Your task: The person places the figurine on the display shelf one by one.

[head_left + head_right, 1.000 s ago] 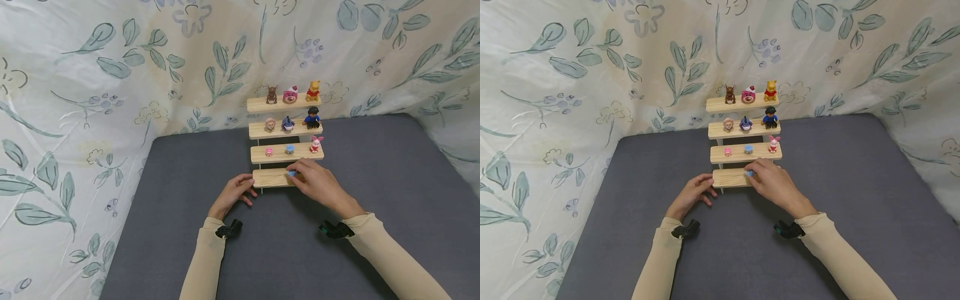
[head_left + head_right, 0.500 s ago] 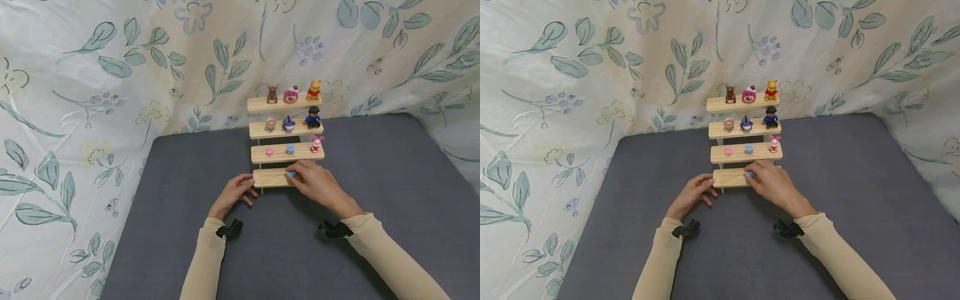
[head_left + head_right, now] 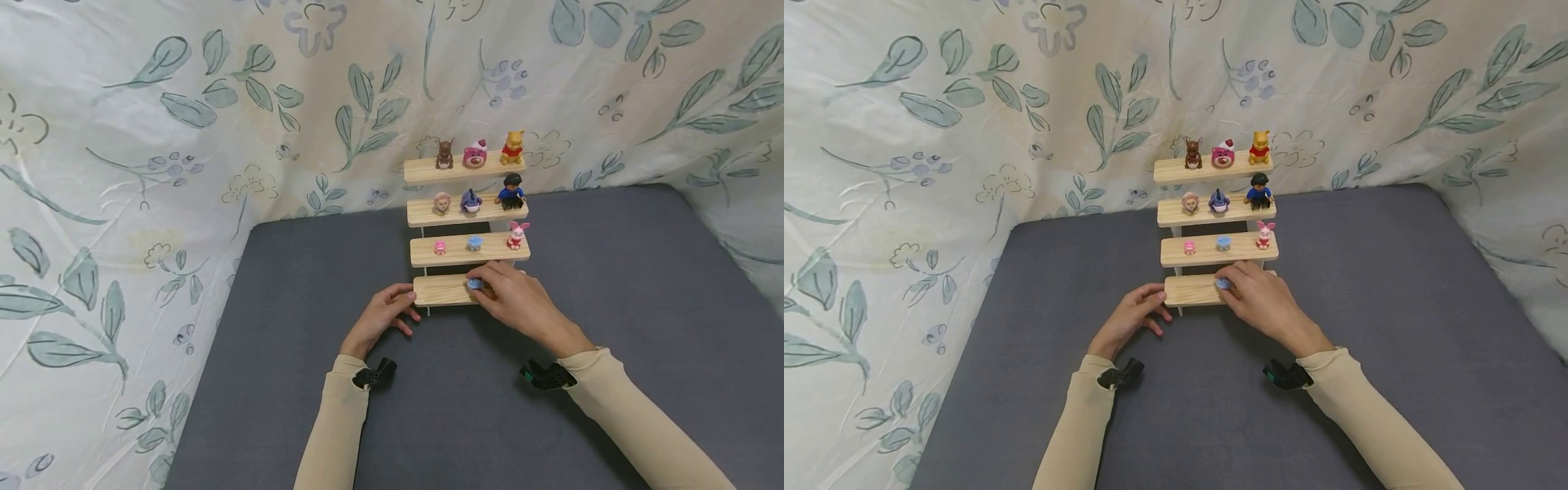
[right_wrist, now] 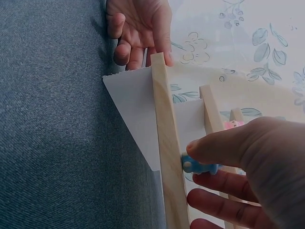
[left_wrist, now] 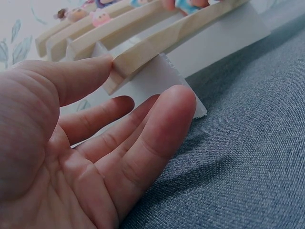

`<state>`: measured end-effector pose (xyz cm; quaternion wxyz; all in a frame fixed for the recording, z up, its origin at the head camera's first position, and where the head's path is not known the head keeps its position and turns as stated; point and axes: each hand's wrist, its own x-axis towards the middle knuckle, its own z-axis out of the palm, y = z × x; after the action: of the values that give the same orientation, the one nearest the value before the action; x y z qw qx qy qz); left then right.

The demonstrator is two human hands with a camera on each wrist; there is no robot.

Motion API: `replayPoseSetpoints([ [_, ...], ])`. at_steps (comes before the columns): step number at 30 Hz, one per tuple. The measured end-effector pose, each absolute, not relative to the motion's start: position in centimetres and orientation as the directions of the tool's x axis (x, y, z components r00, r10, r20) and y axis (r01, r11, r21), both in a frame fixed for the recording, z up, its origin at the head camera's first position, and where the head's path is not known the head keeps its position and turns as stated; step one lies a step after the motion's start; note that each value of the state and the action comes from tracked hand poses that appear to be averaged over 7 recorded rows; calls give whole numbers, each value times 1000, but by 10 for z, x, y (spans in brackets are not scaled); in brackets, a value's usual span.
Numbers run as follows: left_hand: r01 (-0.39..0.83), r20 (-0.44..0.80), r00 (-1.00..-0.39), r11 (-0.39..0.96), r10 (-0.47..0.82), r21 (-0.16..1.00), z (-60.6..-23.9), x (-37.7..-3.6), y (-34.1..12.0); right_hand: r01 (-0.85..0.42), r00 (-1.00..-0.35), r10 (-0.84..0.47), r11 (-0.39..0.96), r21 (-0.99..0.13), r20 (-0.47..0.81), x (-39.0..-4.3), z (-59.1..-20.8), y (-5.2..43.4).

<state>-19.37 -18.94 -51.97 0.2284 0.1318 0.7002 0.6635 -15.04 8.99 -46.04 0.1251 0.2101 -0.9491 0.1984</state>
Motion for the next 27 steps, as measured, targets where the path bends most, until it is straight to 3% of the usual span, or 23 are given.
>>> replayPoseSetpoints([
  [27,-114,-140,-859,83,492,990,-520,-193,-190,-438,-893,-364,839,-323,265,-150,-456,91],
])
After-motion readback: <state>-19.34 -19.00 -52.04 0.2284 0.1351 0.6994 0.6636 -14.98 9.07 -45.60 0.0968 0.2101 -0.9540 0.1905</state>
